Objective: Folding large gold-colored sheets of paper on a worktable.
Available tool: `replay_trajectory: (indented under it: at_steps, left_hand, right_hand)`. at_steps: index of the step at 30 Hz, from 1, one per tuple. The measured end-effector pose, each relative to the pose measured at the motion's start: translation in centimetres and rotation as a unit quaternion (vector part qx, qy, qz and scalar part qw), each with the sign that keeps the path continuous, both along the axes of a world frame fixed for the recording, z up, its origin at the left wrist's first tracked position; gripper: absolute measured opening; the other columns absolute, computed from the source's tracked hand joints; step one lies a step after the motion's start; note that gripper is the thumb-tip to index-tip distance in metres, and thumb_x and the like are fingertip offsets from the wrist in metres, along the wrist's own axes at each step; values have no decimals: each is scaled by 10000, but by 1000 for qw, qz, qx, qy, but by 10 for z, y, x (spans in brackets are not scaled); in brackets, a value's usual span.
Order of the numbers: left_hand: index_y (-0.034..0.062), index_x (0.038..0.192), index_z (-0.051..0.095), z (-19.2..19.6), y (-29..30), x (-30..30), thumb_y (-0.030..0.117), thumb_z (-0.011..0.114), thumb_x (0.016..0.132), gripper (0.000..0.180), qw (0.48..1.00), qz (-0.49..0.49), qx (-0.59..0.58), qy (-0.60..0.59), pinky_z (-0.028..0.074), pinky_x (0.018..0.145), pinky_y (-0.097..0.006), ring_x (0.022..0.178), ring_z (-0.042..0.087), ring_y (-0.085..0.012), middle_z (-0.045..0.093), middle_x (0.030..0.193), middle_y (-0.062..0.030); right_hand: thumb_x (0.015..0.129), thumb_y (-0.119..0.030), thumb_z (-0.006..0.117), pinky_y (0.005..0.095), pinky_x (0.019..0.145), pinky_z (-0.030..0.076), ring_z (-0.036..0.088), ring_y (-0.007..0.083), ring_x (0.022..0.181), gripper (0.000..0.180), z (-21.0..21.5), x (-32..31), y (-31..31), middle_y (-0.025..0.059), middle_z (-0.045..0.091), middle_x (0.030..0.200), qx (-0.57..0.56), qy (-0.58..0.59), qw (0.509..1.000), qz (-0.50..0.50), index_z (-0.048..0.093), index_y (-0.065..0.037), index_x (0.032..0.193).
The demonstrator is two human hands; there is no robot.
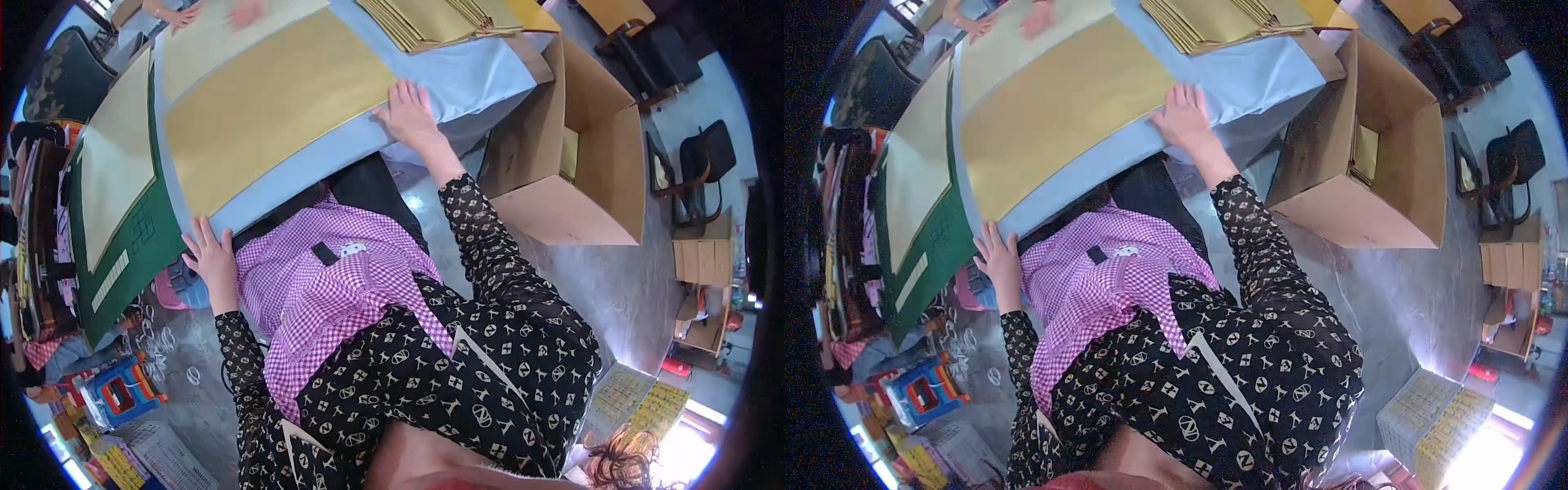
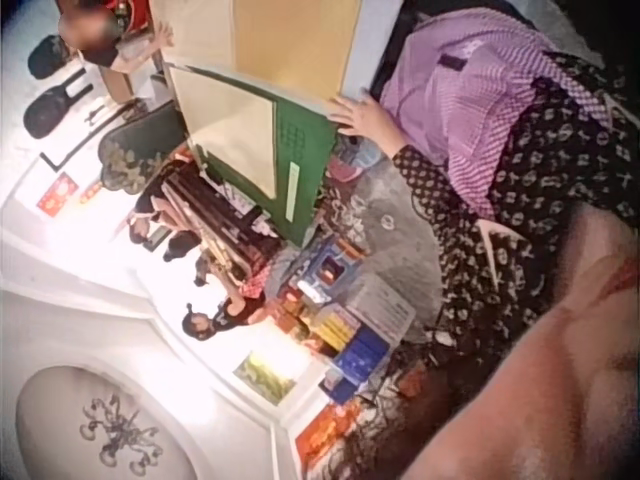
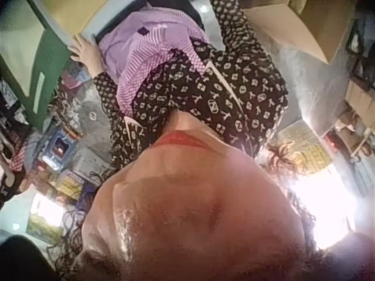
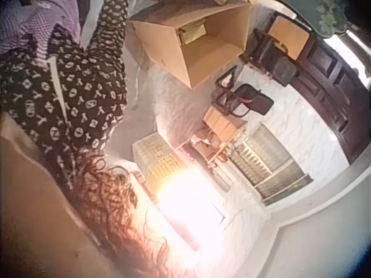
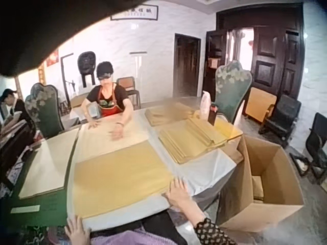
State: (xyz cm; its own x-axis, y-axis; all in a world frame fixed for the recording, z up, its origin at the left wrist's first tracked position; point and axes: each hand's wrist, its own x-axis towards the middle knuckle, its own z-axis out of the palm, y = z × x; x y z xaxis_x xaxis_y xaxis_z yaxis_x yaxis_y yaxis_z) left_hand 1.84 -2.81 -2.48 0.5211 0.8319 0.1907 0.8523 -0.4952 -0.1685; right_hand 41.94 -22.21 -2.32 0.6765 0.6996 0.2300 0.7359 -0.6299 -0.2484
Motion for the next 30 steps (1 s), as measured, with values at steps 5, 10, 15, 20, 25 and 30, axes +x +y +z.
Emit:
replay_trajectory:
  at_steps: [5, 10, 15, 20, 25, 30]
  left_hand:
    - [158, 1438, 293, -2, 0, 0, 463, 398, 947, 587, 1000, -13, 6, -3, 192, 1035, -627, 1386, 193, -369, 232, 1521, -43]
    - [155, 1437, 295, 3, -4, -1, 464, 386, 951, 584, 1000, 4, -6, 14, 195, 1034, -625, 1384, 194, -381, 231, 1522, -41]
    - [146, 1437, 292, -9, 2, -6, 469, 379, 952, 589, 1000, -12, 21, 5, 208, 1025, -626, 1374, 215, -391, 242, 1517, -64]
    - [125, 1411, 320, 4, -4, -2, 433, 419, 944, 568, 999, -26, 15, -21, 217, 1017, -629, 1366, 217, -407, 290, 1485, -85]
    - [116, 1402, 334, 10, -5, 1, 443, 443, 933, 582, 1000, -10, 12, -23, 216, 1020, -629, 1363, 221, -409, 293, 1484, -78]
    - [94, 1377, 371, 12, -7, 4, 449, 484, 908, 599, 999, -7, 15, -29, 219, 1012, -634, 1345, 252, -415, 313, 1470, -113]
  right_hand:
    - [826, -377, 540, 466, 1108, 177, 295, 363, 1327, 639, 12, -89, 57, 241, 372, 1378, 47, 96, 978, 177, 428, 52, 1286]
    - [815, -432, 572, 486, 1090, 210, 306, 362, 1322, 677, -2, -187, 111, 226, 396, 1369, 123, 67, 911, 387, 445, 46, 1277]
    - [813, -473, 567, 481, 1083, 233, 339, 354, 1307, 699, 7, -178, 125, 218, 420, 1357, 66, 54, 901, 426, 459, 45, 1270]
    - [795, -366, 551, 498, 972, 342, 442, 352, 1170, 538, 15, -84, 106, 214, 498, 1212, 48, 47, 956, 286, 522, 38, 1148]
    - [860, -407, 481, 451, 1065, 275, 350, 343, 1291, 608, 4, 3, 51, 215, 421, 1336, 42, 15, 990, 131, 425, 12, 1296]
    - [900, -420, 429, 455, 1112, 193, 269, 328, 1355, 620, -6, 25, 30, 204, 348, 1417, 3, 13, 990, 140, 371, 5, 1348]
